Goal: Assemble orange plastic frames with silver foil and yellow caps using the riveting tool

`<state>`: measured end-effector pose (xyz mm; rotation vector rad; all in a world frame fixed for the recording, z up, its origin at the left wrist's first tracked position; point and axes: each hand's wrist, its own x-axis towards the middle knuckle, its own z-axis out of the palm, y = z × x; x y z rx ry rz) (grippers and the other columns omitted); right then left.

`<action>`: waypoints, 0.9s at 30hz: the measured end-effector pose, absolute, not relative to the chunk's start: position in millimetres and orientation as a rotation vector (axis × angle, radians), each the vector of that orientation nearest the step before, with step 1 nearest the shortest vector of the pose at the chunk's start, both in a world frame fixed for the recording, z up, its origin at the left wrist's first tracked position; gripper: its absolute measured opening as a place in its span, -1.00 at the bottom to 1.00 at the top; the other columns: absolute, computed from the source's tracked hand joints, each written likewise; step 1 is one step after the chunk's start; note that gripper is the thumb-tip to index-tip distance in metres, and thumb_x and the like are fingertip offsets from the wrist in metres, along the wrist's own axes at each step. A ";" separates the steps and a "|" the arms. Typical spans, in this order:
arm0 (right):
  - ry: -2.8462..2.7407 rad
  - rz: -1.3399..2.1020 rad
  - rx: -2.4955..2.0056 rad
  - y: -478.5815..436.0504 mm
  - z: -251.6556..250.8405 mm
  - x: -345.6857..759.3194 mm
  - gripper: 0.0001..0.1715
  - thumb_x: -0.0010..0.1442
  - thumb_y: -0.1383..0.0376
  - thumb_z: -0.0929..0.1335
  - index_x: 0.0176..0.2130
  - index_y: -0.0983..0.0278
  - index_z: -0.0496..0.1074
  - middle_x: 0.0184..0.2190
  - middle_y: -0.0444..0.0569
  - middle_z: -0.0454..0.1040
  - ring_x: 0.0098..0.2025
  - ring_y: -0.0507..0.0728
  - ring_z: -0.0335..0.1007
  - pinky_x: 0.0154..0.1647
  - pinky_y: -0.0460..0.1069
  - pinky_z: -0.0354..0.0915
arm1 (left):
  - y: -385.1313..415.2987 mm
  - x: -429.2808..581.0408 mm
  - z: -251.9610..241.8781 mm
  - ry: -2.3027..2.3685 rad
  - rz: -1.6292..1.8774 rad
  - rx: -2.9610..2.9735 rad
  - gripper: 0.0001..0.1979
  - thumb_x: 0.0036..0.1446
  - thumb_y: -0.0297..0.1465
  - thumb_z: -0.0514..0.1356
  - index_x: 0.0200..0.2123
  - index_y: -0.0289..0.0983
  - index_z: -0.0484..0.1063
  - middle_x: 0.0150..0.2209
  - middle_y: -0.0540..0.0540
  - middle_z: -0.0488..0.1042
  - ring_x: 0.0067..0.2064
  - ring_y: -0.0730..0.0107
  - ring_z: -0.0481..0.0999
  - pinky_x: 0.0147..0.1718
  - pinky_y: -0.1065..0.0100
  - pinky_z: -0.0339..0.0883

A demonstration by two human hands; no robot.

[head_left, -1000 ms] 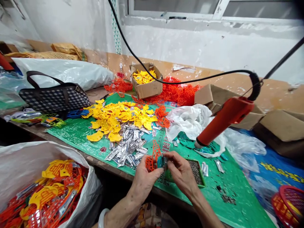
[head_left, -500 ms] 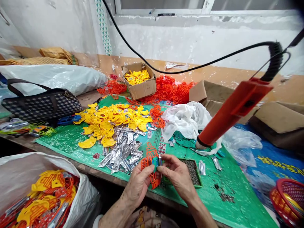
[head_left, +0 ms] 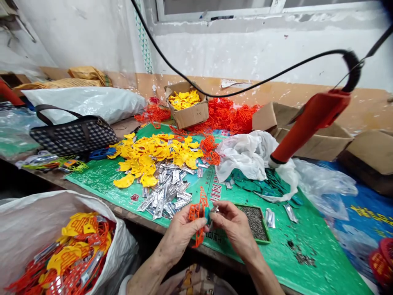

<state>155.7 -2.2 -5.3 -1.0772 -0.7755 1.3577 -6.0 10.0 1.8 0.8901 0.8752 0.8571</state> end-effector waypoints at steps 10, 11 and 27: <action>-0.703 1.370 -1.081 -6.5 0.6 165.3 -0.49 -0.28 0.13 0.62 -0.32 0.29 0.52 -0.50 -0.16 0.49 -0.53 0.00 0.35 -0.52 -0.06 0.38 | 15.4 -8.8 2.3 0.714 0.905 0.595 -0.66 0.05 -0.44 0.35 -0.06 -0.28 0.47 -0.28 -0.05 0.57 -0.40 0.49 0.49 -0.32 0.43 0.40; -0.678 1.363 -1.079 -6.7 -0.5 165.4 -0.49 -0.27 0.13 0.61 -0.32 0.29 0.52 -0.51 -0.16 0.48 -0.54 0.00 0.35 -0.53 -0.06 0.38 | 15.8 -8.9 2.6 0.707 0.910 0.526 -0.65 0.02 -0.45 0.37 -0.08 -0.29 0.49 -0.31 -0.04 0.57 -0.43 0.51 0.49 -0.35 0.44 0.41; -0.684 1.314 -1.020 -11.3 -1.5 145.3 -0.49 -0.28 0.28 0.60 -0.28 0.27 0.46 -0.56 -0.27 0.35 -0.57 -0.07 0.21 -0.55 -0.13 0.21 | 5.0 0.5 -2.1 0.734 0.978 0.244 -0.75 -0.06 -0.42 0.44 -0.25 -0.34 0.58 -0.54 0.02 0.56 -0.65 0.58 0.37 -0.62 0.53 0.32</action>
